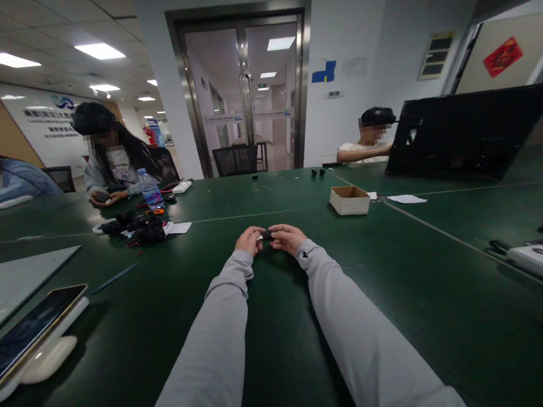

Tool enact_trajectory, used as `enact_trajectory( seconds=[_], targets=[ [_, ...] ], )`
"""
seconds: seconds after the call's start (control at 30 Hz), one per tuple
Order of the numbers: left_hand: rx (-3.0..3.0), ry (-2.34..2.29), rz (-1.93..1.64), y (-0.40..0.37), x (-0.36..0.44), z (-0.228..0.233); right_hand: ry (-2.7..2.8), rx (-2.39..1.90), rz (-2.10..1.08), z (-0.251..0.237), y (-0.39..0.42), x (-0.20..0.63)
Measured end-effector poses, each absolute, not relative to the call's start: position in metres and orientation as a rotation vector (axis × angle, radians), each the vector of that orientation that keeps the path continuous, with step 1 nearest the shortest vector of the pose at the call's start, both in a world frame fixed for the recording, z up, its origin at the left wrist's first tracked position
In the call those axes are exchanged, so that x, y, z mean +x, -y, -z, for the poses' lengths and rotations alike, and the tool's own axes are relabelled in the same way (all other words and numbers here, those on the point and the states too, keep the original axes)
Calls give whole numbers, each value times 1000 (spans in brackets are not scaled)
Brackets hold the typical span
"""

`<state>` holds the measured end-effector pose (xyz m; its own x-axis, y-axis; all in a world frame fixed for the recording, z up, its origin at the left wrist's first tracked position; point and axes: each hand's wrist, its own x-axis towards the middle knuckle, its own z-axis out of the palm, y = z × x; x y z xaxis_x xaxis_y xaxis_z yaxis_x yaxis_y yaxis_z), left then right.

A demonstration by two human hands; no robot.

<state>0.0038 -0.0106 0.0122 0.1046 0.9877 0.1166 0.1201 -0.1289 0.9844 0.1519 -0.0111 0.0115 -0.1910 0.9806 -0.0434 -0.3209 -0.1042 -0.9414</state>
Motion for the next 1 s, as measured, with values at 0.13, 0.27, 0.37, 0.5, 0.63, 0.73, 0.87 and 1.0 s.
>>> enact_trajectory(
  seconds=[0.13,0.27,0.37,0.5,0.63,0.73,0.87,1.0],
  targets=[
    [1416,-1161,-1158,10,4,-12,1037,-925,-1540,-13,12,152],
    [1422,-1138,-1156,8,4,-11,1031,-924,-1551,-14,13,151],
    [1364,-1106,-1184,8,2,-12,1029,-934,-1554,-13,12,151],
    [1331,-1087,-1240,12,0,-15,1065,-912,-1549,-11,13,149],
    [1501,-1131,-1253,23,1,-25,1168,-861,-1554,-12,17,145],
    [1563,-1177,-1169,42,-5,-36,1351,-860,-1596,-14,33,142],
    [1419,-1103,-979,90,-39,-47,1832,-872,-1383,-22,89,152],
    [1377,-1247,-865,152,-111,-53,2127,-935,-890,-48,179,209]
  ],
)
